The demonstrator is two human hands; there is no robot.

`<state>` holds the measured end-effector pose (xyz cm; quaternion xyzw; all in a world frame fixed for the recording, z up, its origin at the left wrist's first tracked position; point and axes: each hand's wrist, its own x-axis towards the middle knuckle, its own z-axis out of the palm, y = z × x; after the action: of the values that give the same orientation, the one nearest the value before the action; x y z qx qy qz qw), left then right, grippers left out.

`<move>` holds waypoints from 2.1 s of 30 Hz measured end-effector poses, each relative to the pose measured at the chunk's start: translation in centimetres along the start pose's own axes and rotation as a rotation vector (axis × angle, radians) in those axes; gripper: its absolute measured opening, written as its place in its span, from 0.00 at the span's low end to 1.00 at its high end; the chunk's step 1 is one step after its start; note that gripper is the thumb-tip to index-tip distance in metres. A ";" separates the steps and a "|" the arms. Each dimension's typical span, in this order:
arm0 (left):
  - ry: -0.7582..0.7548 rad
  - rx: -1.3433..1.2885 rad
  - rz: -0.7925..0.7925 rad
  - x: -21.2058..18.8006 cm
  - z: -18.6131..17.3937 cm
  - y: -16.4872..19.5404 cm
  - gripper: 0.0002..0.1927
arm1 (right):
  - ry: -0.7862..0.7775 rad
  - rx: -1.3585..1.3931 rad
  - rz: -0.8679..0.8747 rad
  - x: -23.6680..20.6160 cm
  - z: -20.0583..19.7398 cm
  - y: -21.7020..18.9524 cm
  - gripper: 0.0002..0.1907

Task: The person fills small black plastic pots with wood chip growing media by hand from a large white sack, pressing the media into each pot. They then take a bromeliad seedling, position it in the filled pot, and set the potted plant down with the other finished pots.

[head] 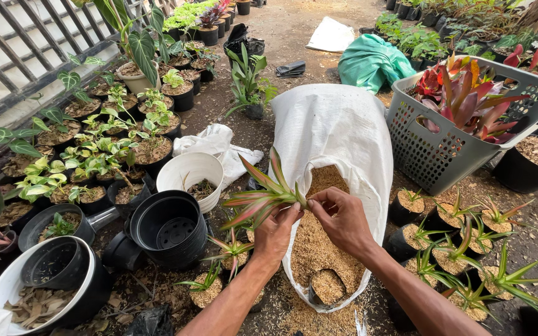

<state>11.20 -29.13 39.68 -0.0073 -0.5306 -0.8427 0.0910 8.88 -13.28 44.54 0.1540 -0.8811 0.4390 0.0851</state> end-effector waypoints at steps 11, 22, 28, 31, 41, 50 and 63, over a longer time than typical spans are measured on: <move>0.081 -0.049 -0.061 -0.3 0.5 -0.2 0.16 | -0.019 0.192 0.189 -0.1 0.3 0.9 0.09; -0.049 -0.035 -0.062 -0.3 0.1 0.7 0.21 | -0.041 0.484 0.296 0.5 -0.4 1.3 0.11; -0.056 -0.002 -0.050 -0.1 0.2 0.8 0.26 | -0.059 0.261 0.204 0.0 -0.7 0.1 0.11; -0.097 -0.016 -0.046 -0.1 0.2 0.9 0.25 | -0.060 0.227 0.160 0.1 -0.8 0.0 0.11; -0.220 0.227 0.060 -0.1 -0.9 0.4 0.16 | -0.121 0.165 0.097 0.3 -1.0 0.7 0.09; -0.018 0.228 0.072 -0.5 0.6 -0.2 0.16 | -0.051 0.107 0.070 -0.3 0.6 -0.6 0.07; 0.067 0.025 -0.005 0.6 0.5 -0.4 0.17 | -0.093 0.752 0.311 1.2 1.2 2.2 0.12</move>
<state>10.52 -28.61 39.59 0.0235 -0.5379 -0.8359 0.1067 7.01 -13.21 42.50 0.0591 -0.6750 0.7306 -0.0845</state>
